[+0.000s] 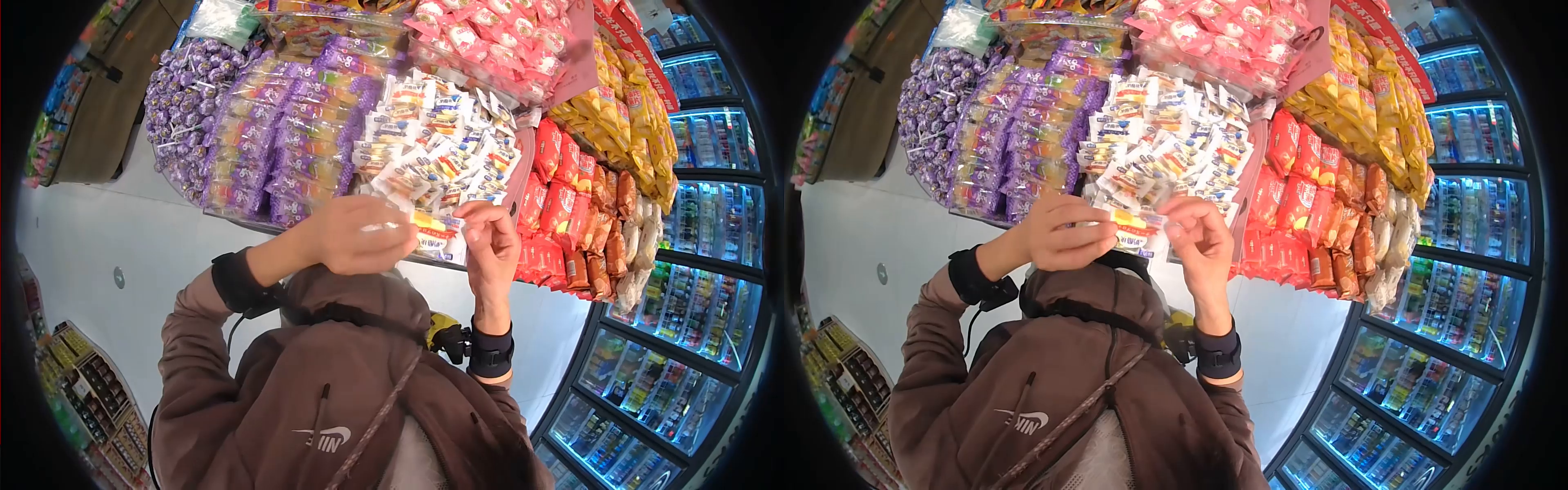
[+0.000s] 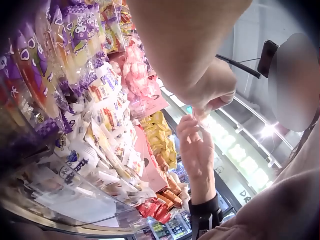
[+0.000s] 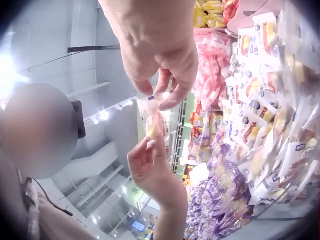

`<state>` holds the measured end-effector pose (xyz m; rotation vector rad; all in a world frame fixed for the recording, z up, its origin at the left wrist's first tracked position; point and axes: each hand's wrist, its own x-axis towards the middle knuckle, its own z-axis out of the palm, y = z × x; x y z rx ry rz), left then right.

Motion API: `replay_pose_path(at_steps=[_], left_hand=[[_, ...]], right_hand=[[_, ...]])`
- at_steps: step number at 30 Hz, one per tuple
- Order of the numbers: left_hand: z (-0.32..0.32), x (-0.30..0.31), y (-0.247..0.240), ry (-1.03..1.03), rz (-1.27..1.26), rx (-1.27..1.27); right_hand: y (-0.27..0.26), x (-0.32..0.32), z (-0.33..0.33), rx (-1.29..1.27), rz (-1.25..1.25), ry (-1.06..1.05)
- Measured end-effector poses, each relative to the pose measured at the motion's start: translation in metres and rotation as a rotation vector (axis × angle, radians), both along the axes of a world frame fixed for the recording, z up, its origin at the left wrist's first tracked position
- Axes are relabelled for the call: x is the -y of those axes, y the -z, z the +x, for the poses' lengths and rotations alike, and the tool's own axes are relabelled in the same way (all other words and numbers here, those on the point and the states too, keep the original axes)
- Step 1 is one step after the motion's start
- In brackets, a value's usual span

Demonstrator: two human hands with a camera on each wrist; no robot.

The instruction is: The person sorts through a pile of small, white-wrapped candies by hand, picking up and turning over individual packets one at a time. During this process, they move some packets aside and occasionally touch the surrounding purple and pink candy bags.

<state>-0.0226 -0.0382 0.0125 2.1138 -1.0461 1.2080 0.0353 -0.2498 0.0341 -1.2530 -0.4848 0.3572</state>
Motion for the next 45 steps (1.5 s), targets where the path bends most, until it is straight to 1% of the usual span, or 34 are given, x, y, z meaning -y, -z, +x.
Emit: replay_pose_path(at_steps=[2, 4, 7, 12, 13, 15, 16, 18, 19, 20, 22, 23, 26, 27, 30, 33, 34, 35, 36, 39, 41, 42, 45], left_hand=[[-0.002, -0.004, -0.001, 0.016, 0.071, 0.044], [-0.002, -0.007, -0.003, 0.024, 0.114, 0.074], [0.001, -0.006, -0.001, 0.028, 0.11, 0.122], [0.004, -0.004, -0.003, 0.018, 0.076, 0.107], [0.005, -0.004, -0.003, 0.017, 0.067, 0.095], [0.011, -0.005, -0.004, -0.056, -0.042, -0.091], [0.014, -0.005, -0.005, -0.093, -0.096, -0.185], [0.017, 0.003, -0.013, -0.045, -0.377, -0.546], [0.018, 0.009, -0.017, -0.012, -0.528, -0.736], [0.02, 0.013, -0.019, 0.022, -0.68, -0.925], [0.026, 0.02, -0.018, 0.306, -1.096, -1.159], [0.028, 0.022, -0.017, 0.458, -1.305, -1.265], [0.025, 0.03, -0.008, 0.235, -0.904, -1.179], [0.026, 0.031, -0.005, 0.192, -0.91, -1.207], [0.026, 0.025, -0.011, 0.197, -0.934, -1.384], [0.03, 0.015, -0.012, 0.199, -0.659, -1.285], [0.028, 0.015, -0.013, 0.167, -0.684, -1.354], [0.026, 0.015, -0.014, 0.133, -0.708, -1.423], [0.024, 0.014, -0.014, 0.098, -0.732, -1.491], [0.024, 0.017, 0.004, 0.201, -1.114, -1.431], [0.022, 0.017, 0.006, 0.188, -1.165, -1.464], [0.021, 0.016, 0.007, 0.18, -1.192, -1.481], [0.02, 0.011, 0.011, 0.242, -1.167, -1.56]], right_hand=[[-0.01, 0.001, -0.006, -0.059, -0.039, 0.003], [-0.01, 0.003, -0.006, -0.087, -0.022, 0.004], [-0.01, 0.003, -0.006, -0.099, -0.026, 0.005], [-0.011, 0.004, -0.002, -0.093, -0.05, 0.0], [-0.01, 0.004, -0.001, -0.089, -0.059, -0.003], [-0.008, 0.003, 0.001, -0.082, -0.077, -0.009], [-0.007, 0.002, 0.004, -0.134, -0.093, -0.063], [-0.007, 0.002, 0.008, -0.238, -0.125, -0.171], [-0.01, -0.003, 0.005, -0.323, -0.147, -0.169], [-0.008, -0.005, 0.004, -0.347, -0.146, -0.135], [-0.001, -0.008, 0.006, -0.394, -0.143, -0.067], [0.007, -0.007, 0.007, -0.351, -0.083, -0.011], [0.019, -0.005, 0.009, -0.226, -0.06, 0.006], [0.007, -0.013, 0.004, -0.24, -0.103, 0.015], [0.0, -0.014, 0.003, -0.217, -0.09, 0.037], [0.004, -0.002, 0.013, -0.102, -0.167, 0.054], [0.004, -0.001, 0.013, -0.076, -0.205, 0.058], [0.0, -0.003, 0.011, -0.088, -0.249, 0.113], [0.001, -0.002, 0.012, -0.104, -0.274, 0.113], [0.005, 0.001, 0.013, -0.177, -0.321, 0.118], [0.008, -0.003, 0.01, -0.261, -0.311, 0.127], [0.012, -0.002, 0.011, -0.248, -0.317, 0.12], [0.021, 0.001, 0.012, -0.212, -0.333, 0.12]])
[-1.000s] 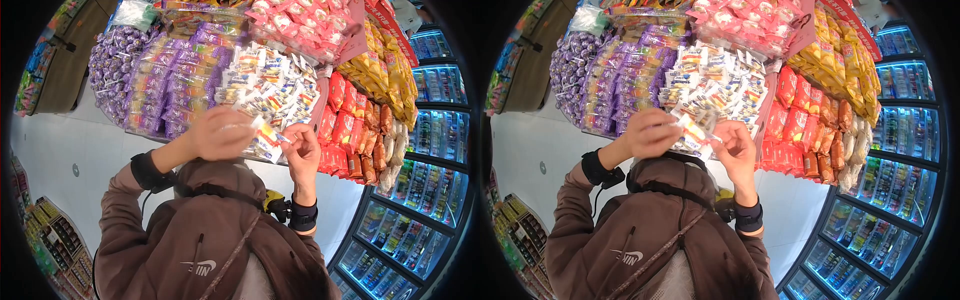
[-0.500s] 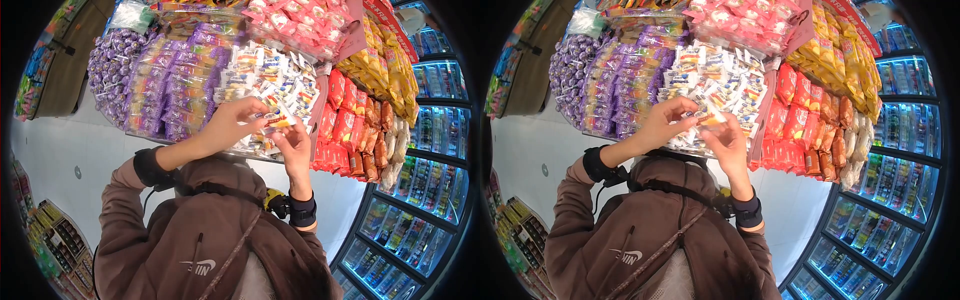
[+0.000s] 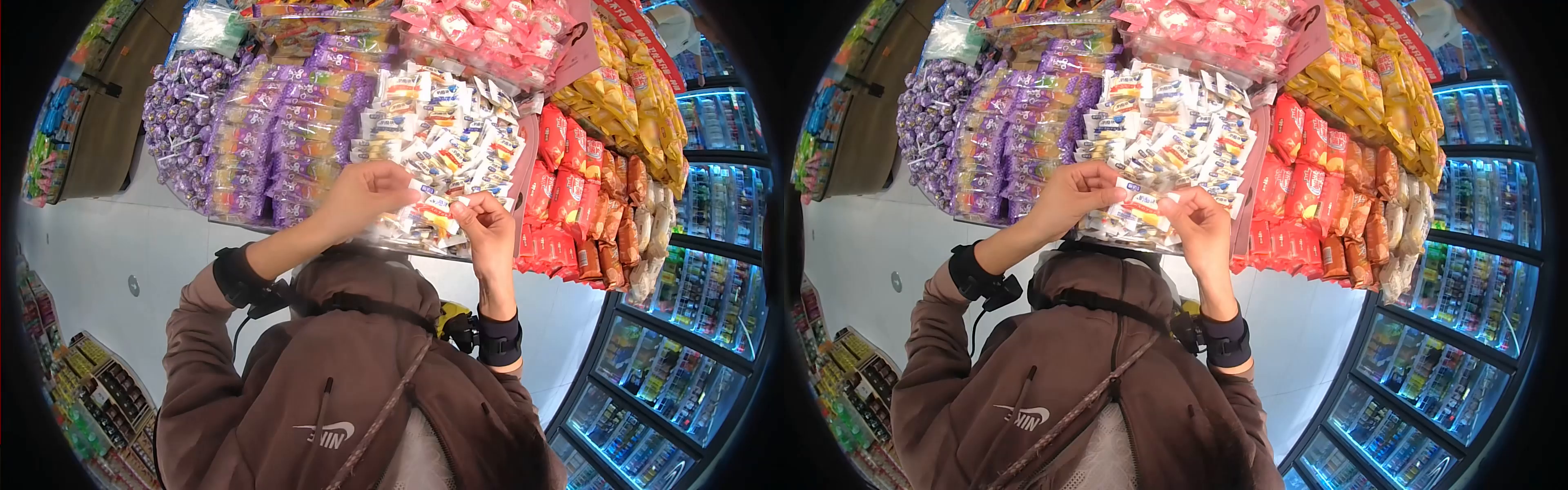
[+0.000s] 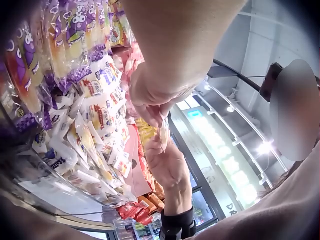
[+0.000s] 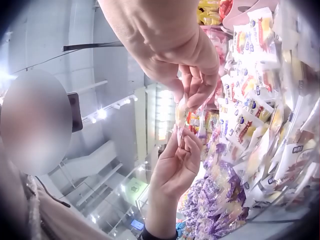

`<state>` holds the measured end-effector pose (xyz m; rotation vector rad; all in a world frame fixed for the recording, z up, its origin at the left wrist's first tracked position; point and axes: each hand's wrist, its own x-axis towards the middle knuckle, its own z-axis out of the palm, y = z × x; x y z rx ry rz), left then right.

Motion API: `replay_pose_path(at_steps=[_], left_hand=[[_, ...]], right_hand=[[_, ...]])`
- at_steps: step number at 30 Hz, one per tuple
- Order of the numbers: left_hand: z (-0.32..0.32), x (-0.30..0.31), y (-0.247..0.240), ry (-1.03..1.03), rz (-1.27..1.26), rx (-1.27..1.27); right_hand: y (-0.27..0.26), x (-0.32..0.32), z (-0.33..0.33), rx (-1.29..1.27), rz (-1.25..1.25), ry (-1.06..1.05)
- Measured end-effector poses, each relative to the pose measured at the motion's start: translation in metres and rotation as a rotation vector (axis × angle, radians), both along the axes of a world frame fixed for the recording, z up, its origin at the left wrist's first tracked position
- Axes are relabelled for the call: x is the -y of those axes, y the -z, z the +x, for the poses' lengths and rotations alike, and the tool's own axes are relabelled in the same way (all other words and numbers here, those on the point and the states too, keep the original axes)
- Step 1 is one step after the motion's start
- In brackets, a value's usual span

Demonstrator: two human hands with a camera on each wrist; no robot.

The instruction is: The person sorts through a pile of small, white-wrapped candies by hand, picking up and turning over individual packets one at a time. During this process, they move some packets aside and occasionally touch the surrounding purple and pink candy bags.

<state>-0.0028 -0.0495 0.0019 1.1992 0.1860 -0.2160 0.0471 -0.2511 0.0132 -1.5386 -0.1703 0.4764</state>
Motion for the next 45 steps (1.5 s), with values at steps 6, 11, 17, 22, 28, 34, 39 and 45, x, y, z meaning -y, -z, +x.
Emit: replay_pose_path(at_steps=[6, 11, 17, 22, 28, 34, 39, 45], left_hand=[[0.001, -0.001, 0.0, 0.018, 0.003, -0.006], [-0.002, -0.001, -0.004, 0.046, 0.053, -0.022], [-0.012, 0.003, 0.013, 0.272, 0.279, 0.115], [-0.013, 0.007, 0.005, 0.351, 0.433, 0.064], [0.044, -0.01, -0.015, 0.044, 0.889, 0.464], [0.091, -0.003, 0.002, 0.201, 1.134, 0.61], [0.092, 0.004, 0.011, 0.207, 1.358, 0.713], [0.092, 0.0, 0.015, 0.109, 1.396, 0.858]], right_hand=[[-0.005, -0.004, -0.002, 0.057, 0.019, 0.047], [-0.004, -0.001, -0.005, 0.091, -0.043, 0.048], [0.016, 0.013, -0.019, 0.105, -0.113, -0.109], [0.021, 0.018, -0.021, 0.032, -0.108, -0.131], [0.021, 0.032, -0.01, 0.141, 0.012, 0.0], [0.022, 0.041, -0.014, 0.108, 0.002, 0.042], [0.024, 0.048, -0.018, 0.123, -0.025, 0.053], [0.024, 0.046, -0.018, 0.12, -0.032, 0.047]])
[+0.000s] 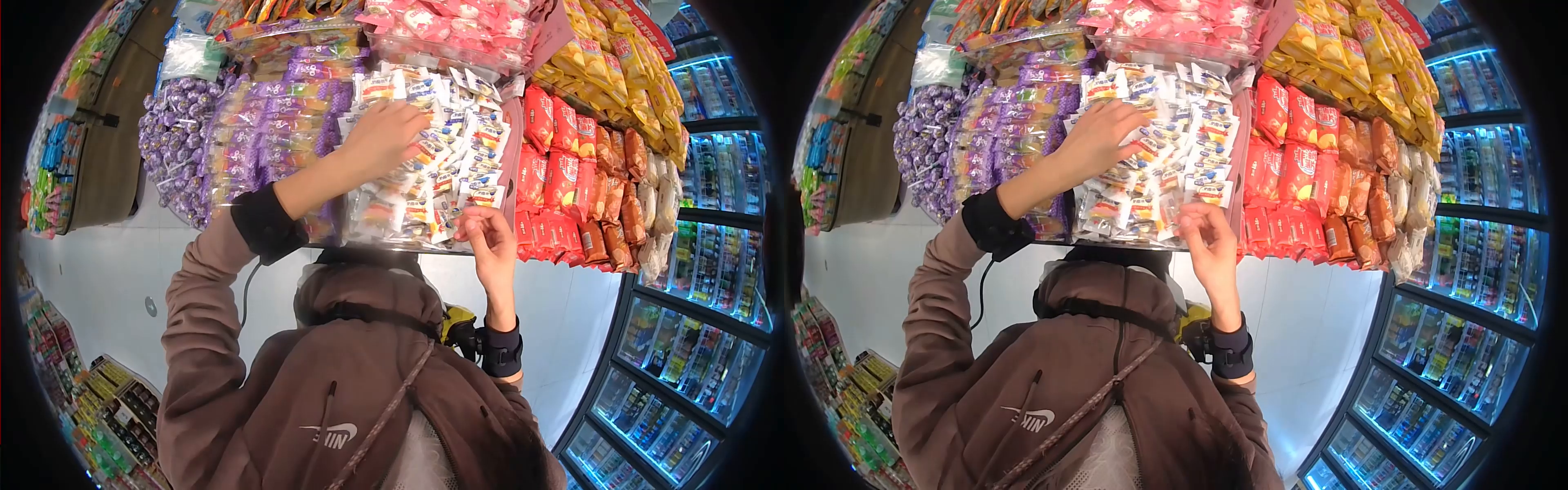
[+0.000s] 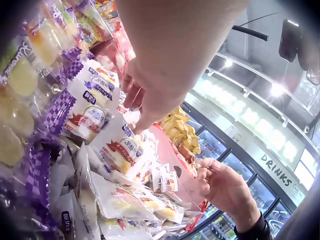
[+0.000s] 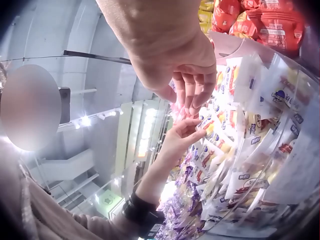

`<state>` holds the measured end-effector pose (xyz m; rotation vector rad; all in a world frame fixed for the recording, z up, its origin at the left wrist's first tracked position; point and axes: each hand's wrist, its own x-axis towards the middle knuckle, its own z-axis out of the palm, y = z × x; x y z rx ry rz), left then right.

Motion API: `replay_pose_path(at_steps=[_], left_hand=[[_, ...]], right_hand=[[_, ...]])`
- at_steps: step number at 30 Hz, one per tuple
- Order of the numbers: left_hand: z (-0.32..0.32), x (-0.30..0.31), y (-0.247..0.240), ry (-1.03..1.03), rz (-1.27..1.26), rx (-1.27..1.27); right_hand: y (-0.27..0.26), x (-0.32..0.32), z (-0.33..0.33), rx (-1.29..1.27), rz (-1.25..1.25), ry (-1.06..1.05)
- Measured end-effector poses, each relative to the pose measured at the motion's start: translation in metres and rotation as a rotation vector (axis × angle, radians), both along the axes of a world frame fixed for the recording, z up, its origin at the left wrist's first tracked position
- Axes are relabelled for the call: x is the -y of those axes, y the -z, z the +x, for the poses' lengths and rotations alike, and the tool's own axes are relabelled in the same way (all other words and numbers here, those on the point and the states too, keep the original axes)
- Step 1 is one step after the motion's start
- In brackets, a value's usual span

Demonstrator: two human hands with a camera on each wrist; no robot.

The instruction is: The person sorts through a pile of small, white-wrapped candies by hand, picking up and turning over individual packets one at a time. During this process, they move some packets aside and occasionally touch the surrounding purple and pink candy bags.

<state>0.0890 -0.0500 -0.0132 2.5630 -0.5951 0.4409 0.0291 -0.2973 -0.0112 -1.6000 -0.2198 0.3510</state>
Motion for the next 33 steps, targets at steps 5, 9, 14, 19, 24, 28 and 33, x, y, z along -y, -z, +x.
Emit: replay_pose_path(at_steps=[5, 9, 14, 19, 24, 28, 33], left_hand=[[-0.011, -0.006, -0.014, -0.025, -0.062, 0.114], [-0.048, -0.015, -0.02, 0.104, 0.031, -0.024], [-0.081, -0.006, 0.012, 0.135, 0.127, -0.011], [-0.082, -0.001, 0.024, 0.139, 0.2, 0.005], [-0.084, 0.004, 0.034, 0.138, 0.241, 0.113], [-0.083, 0.004, 0.036, 0.128, 0.143, 0.031], [-0.076, 0.005, 0.025, 0.048, -0.024, -0.048]], right_hand=[[-0.003, -0.004, 0.001, -0.014, 0.016, -0.012], [0.0, -0.002, 0.0, -0.009, 0.015, -0.008], [-0.001, -0.005, -0.004, -0.022, 0.004, -0.016], [-0.003, -0.008, -0.006, -0.021, -0.003, -0.021], [-0.002, -0.007, -0.01, -0.022, 0.015, -0.019], [-0.001, -0.006, -0.011, -0.029, 0.011, -0.022], [0.001, -0.009, -0.011, -0.018, -0.003, -0.037]])
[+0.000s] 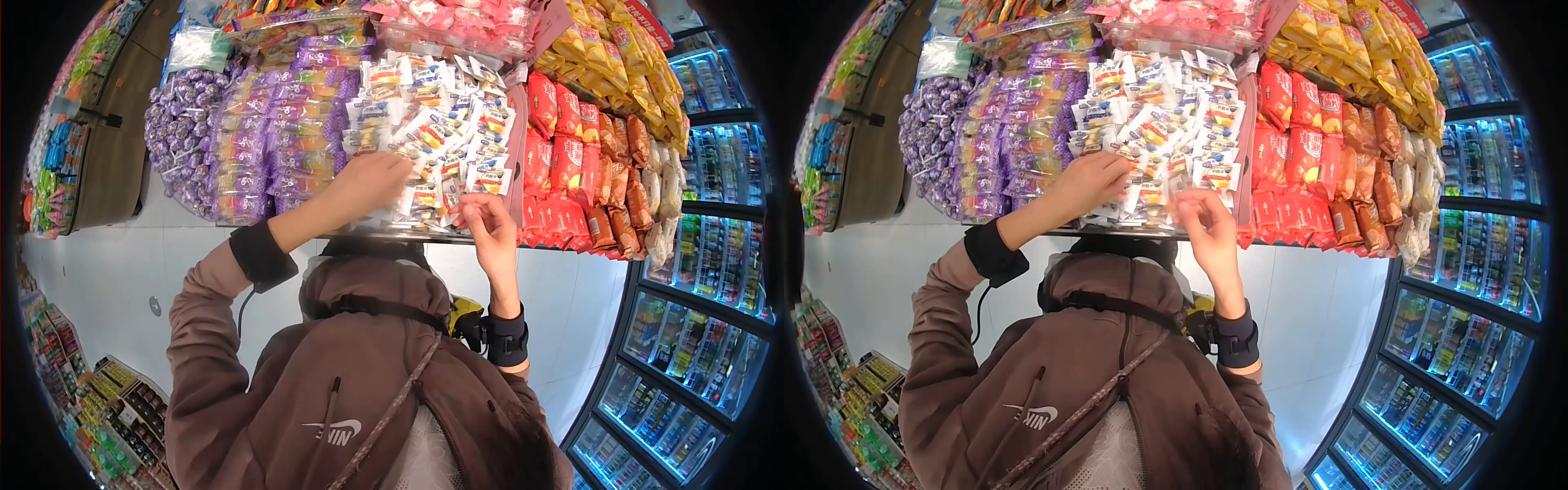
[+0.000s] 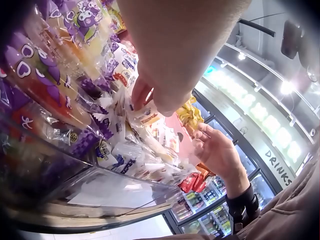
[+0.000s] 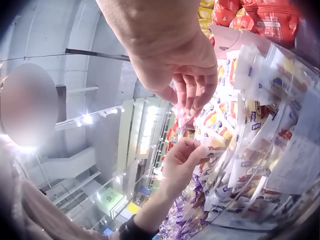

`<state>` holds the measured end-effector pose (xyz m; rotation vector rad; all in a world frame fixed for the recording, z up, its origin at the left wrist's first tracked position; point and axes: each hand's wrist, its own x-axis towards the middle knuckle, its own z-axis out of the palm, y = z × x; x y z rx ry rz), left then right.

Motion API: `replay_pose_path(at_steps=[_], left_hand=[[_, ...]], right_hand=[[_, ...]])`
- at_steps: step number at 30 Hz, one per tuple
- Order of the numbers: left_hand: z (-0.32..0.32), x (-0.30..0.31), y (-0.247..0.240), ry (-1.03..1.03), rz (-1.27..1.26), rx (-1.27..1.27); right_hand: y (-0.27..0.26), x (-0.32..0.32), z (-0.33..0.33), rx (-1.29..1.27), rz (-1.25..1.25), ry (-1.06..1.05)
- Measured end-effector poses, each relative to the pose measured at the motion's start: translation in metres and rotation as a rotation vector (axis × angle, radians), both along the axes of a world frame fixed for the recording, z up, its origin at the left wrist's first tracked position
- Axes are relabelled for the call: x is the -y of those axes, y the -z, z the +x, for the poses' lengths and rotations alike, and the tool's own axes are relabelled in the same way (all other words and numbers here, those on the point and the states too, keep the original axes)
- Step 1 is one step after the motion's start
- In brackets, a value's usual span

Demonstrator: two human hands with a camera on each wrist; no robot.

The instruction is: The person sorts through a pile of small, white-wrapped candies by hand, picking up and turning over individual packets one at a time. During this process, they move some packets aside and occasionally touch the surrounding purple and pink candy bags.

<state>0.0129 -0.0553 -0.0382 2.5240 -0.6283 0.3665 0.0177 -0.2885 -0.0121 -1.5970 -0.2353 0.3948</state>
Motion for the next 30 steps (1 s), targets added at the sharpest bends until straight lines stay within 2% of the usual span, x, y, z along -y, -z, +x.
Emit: replay_pose_path(at_steps=[5, 8, 11, 14, 17, 23, 28, 30], left_hand=[[0.001, 0.0, -0.01, -0.092, -0.119, -0.148], [0.002, 0.0, -0.018, -0.186, -0.375, -0.415], [0.001, 0.001, -0.033, -0.218, -0.892, -0.656], [0.0, 0.0, -0.045, -0.157, -1.18, -0.926], [-0.009, 0.002, -0.056, -0.098, -1.321, -1.01], [-0.017, 0.005, -0.06, -0.033, -1.354, -1.03], [-0.021, 0.013, -0.058, -0.028, -1.279, -0.946], [-0.019, 0.014, -0.056, -0.004, -1.284, -0.881]], right_hand=[[0.001, -0.004, 0.001, -0.025, -0.005, -0.018], [0.001, -0.006, 0.004, -0.017, -0.027, -0.011], [-0.008, -0.012, 0.007, 0.012, -0.039, 0.037], [-0.013, -0.015, 0.006, 0.016, -0.025, 0.053], [-0.013, -0.012, 0.002, 0.024, -0.042, 0.002], [-0.018, -0.016, -0.003, 0.014, 0.02, 0.076], [-0.027, -0.024, -0.008, -0.023, 0.088, 0.119], [-0.025, -0.026, -0.012, -0.035, 0.079, 0.015]])
